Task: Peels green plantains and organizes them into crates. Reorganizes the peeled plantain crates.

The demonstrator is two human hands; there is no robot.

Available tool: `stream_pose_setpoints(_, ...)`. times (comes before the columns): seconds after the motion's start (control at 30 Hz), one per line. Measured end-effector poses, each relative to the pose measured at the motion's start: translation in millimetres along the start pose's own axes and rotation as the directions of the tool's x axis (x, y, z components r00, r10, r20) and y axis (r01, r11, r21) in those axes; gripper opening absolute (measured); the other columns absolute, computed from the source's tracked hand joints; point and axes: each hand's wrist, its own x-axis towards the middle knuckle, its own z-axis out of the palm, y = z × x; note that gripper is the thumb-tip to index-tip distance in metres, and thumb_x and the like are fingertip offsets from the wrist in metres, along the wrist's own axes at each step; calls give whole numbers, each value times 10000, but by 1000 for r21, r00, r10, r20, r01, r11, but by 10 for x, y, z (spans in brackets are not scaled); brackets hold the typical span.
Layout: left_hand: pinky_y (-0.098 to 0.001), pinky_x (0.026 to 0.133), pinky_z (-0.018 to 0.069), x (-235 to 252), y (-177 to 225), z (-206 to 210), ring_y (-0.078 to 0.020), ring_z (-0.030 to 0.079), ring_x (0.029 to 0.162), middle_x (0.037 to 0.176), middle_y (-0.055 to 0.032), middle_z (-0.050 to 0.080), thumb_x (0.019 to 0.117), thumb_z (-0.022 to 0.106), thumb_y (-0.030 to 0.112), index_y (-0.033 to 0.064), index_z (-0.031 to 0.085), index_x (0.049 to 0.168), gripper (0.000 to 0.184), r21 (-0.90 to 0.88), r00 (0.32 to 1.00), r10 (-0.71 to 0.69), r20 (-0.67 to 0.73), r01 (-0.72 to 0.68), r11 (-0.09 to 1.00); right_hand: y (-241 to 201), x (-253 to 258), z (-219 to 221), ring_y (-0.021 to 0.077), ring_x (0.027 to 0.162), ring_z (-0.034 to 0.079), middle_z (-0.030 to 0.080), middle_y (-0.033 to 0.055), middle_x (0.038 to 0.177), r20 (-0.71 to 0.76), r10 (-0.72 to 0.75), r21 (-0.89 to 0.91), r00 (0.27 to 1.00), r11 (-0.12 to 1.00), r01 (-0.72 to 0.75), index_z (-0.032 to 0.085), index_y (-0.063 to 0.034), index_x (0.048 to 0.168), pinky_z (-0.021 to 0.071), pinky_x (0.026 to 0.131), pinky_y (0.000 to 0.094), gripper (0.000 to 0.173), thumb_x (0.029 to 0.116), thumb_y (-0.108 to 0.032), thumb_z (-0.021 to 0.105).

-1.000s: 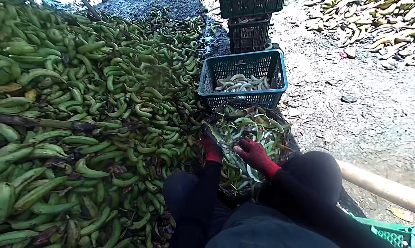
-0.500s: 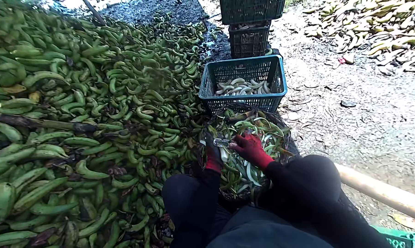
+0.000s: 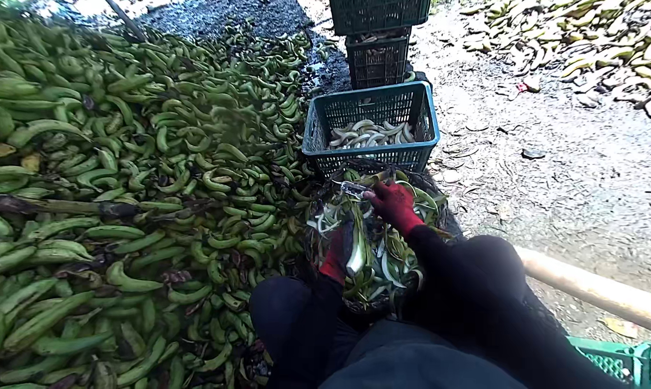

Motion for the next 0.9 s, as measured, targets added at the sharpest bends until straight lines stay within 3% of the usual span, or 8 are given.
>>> stream_pose_setpoints(0.1, -419, 976, 536, 182, -124, -59, -210, 623, 1146, 1302, -166, 623, 1127, 263, 408, 61, 515, 1439, 531, -13, 965, 33, -259, -38, 999, -5, -34, -69, 382, 916, 657, 665, 167, 1041, 4, -24, 44, 1000, 999, 24, 695, -164, 1122, 507, 763, 645, 509, 1008, -620, 500)
stream_pose_setpoints(0.23, -446, 1059, 458, 325, -48, -256, -256, 543, 1280, 1439, -184, 541, 1124, 324, 316, 43, 472, 1480, 472, 101, 890, 121, -440, -85, 991, -193, -511, -71, 315, 1085, 633, 675, 120, 1113, 317, -196, 82, 928, 980, 179, 700, -185, 1220, 435, 1016, 587, 577, 1003, -655, 445)
stream_pose_setpoints(0.33, -392, 1004, 495, 224, 213, -187, -176, 579, 1190, 1370, -110, 587, 1127, 314, 352, 105, 490, 1466, 456, -39, 940, 49, -338, -66, 997, -184, -512, -104, 332, 1115, 630, 680, 135, 1136, 300, -214, 59, 930, 977, 206, 709, -196, 1222, 431, 1012, 595, 557, 1008, -638, 449)
stream_pose_setpoints(0.4, -349, 829, 555, 154, 207, -128, -129, 630, 966, 1127, -60, 657, 1116, 297, 433, 135, 565, 1353, 466, -167, 982, -10, -186, -21, 986, -104, -326, -99, 367, 1109, 616, 665, 159, 1139, 252, -173, 37, 952, 985, 169, 707, -198, 1227, 427, 984, 631, 506, 1002, -608, 516)
stream_pose_setpoints(0.53, -314, 781, 590, 72, 99, -155, -127, 673, 885, 1044, -83, 686, 1131, 277, 363, 64, 576, 1333, 469, 28, 983, -92, 156, 89, 996, 129, 87, -92, 392, 1065, 633, 671, 172, 1137, 115, -65, -30, 991, 997, 69, 707, -193, 1190, 455, 897, 661, 500, 1005, -617, 516)
stream_pose_setpoints(0.63, -429, 913, 566, 168, -64, -163, -216, 655, 1078, 1225, -159, 660, 1124, 272, 425, 62, 559, 1389, 533, -31, 974, -27, -224, 20, 999, 19, -83, -79, 364, 1031, 640, 668, 147, 1111, 109, -42, 30, 993, 999, 39, 701, -196, 1176, 473, 870, 651, 503, 1005, -624, 498)
stream_pose_setpoints(0.73, -540, 1079, 449, 406, -63, -287, -293, 503, 1343, 1478, -176, 508, 1108, 237, 500, 102, 438, 1516, 604, -20, 832, 67, -551, -93, 995, -259, -562, 28, 342, 1143, 609, 656, 133, 1187, 203, -96, 37, 974, 995, 91, 689, -227, 1245, 427, 1012, 618, 587, 982, -688, 439)
stream_pose_setpoints(0.9, -541, 1071, 452, 298, 210, -205, -295, 494, 1352, 1495, -165, 492, 1115, 225, 476, 116, 391, 1542, 583, 68, 822, 72, -565, -40, 997, -349, -551, 12, 366, 1106, 631, 674, 161, 1163, 168, -104, 53, 980, 994, 96, 710, -199, 1223, 443, 970, 635, 540, 1005, -625, 460)
